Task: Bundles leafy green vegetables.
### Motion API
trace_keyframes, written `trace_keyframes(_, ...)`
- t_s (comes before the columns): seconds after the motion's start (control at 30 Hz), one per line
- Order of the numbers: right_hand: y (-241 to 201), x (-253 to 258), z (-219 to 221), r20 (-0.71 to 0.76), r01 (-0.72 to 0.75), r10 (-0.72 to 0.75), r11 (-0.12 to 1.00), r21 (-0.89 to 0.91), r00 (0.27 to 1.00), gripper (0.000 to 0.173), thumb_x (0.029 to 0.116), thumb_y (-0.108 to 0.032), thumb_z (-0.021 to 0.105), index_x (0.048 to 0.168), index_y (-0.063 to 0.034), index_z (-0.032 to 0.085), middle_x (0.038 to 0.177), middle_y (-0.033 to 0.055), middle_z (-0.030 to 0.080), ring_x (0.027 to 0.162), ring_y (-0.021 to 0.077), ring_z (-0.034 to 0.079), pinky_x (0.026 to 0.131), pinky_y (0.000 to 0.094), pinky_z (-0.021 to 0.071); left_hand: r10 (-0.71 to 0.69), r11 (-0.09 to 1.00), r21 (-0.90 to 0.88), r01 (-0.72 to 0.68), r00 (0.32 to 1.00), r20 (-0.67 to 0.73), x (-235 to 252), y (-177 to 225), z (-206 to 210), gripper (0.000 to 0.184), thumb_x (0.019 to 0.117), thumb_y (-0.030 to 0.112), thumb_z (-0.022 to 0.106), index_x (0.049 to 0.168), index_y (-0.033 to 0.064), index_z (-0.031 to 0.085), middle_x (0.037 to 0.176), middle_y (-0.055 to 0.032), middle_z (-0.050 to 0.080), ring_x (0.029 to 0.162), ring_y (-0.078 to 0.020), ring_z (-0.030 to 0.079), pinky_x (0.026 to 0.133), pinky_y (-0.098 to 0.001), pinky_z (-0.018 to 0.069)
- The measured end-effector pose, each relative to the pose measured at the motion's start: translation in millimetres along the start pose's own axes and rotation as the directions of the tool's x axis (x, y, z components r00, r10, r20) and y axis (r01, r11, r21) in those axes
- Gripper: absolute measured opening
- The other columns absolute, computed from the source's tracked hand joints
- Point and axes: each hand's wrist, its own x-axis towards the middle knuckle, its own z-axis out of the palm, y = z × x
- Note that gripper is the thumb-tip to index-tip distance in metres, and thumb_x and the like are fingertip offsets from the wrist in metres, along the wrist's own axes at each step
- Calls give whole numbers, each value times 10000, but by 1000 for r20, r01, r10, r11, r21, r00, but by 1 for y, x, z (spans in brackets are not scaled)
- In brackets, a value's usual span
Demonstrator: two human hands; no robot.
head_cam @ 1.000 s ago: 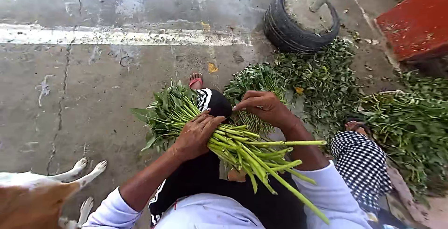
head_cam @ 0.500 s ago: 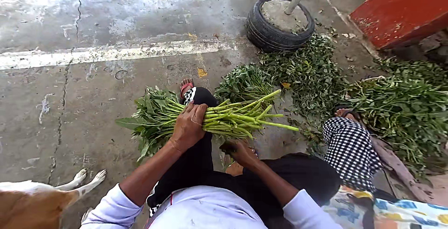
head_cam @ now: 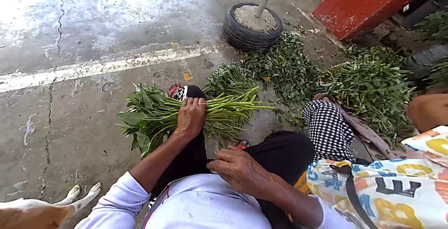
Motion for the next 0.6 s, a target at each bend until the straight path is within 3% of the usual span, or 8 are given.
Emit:
trace_keyframes(0.1,-16,12,-7,-67,3,6,991,137,998,184,1023,-140,575,1032,-79,748,993,94,686,974,213,640,866,349,502,54,998,19,-54,999,1,-1,2,4,299,827,-16,749,1105,-59,648,1010,-238,696,1029,-428,678,1001,-556,498)
trace_keyframes(0.2,-29,30,-24,-25,20,-13,952,306,1000,200,1051,-175,551,1041,-81,727,1301,134,650,1246,243,579,1045,417,438,136,991,24,-135,990,-44,-4,0,10,246,858,-54,683,1101,-67,649,986,-237,700,999,-418,694,1023,-546,496)
trace_keyframes(0.23,-32,40,-34,-2,16,-16,918,397,1000,223,1067,-164,524,1050,-46,712,1315,139,650,1267,238,580,1073,428,437,168,986,24,-167,984,-64,-6,-1,13,239,868,-61,661,1106,-68,655,979,-236,704,989,-414,702,1034,-549,494)
trace_keyframes(0.3,-28,65,-55,19,-48,45,806,590,999,258,1080,-121,479,1089,39,681,1178,113,716,1179,161,650,1077,372,497,222,975,-13,-224,972,-77,-12,-5,17,251,885,-38,622,1130,-66,669,1004,-236,712,1008,-405,705,1051,-550,484)
trace_keyframes(0.37,-8,96,-75,1,-105,150,684,722,989,227,1057,-46,437,1052,58,639,973,56,712,949,67,671,889,258,561,219,966,-144,-216,976,5,-19,-9,12,306,900,57,651,1184,-57,653,1114,-242,683,1112,-394,659,1089,-545,445)
trace_keyframes(0.43,24,130,-95,17,-193,290,589,784,957,197,1075,-33,391,1002,10,569,839,20,657,787,73,675,771,272,597,290,940,-164,-300,954,-81,-23,-10,15,314,814,7,719,1124,-30,676,1054,-220,714,1038,-395,695,951,-562,533)
trace_keyframes(0.5,65,156,-106,61,-325,473,501,802,879,182,1102,-75,379,993,-43,521,779,17,588,663,115,643,657,300,605,360,909,-189,-371,929,-92,-25,-12,17,401,787,-35,702,1187,-9,689,1121,-169,733,1113,-339,699,1092,-528,476)
trace_keyframes(0.6,130,166,-97,134,-469,656,366,804,743,154,1107,-119,405,1004,-83,514,728,2,558,542,96,558,526,244,532,373,882,-253,-398,917,-142,-26,-18,16,377,777,-6,700,1154,-9,703,1112,-144,743,1093,-292,713,1115,-494,468)
